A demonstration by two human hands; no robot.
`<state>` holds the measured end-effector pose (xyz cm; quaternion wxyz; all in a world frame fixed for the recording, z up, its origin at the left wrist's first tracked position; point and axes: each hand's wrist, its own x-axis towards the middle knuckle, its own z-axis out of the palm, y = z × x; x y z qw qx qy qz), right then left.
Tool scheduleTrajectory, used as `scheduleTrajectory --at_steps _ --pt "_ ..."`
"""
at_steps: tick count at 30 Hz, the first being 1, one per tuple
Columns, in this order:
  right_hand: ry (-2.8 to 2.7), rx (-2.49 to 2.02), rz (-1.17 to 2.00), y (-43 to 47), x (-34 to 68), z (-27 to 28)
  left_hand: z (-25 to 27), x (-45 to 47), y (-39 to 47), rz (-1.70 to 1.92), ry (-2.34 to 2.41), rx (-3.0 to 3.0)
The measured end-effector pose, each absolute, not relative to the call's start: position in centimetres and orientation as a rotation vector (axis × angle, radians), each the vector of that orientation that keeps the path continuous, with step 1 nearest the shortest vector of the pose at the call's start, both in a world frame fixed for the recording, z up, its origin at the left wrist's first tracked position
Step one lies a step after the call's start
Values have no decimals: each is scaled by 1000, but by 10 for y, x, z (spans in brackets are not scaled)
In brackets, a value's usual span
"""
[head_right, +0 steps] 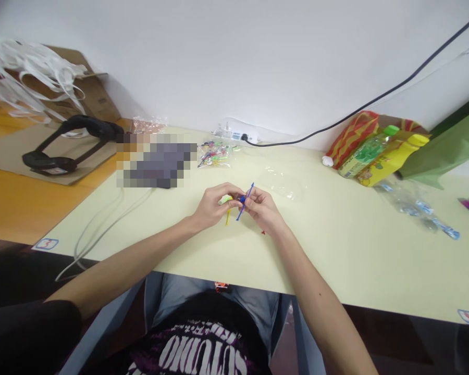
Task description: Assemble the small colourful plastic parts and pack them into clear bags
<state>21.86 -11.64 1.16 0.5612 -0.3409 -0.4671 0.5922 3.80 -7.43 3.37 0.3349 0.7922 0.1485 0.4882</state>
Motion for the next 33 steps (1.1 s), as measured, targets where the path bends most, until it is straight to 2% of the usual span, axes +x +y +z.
scheduleTrajectory --at_steps 33 --pt "-1174 -901 1344 -120 221 24 31 27 -64 1218 327 2332"
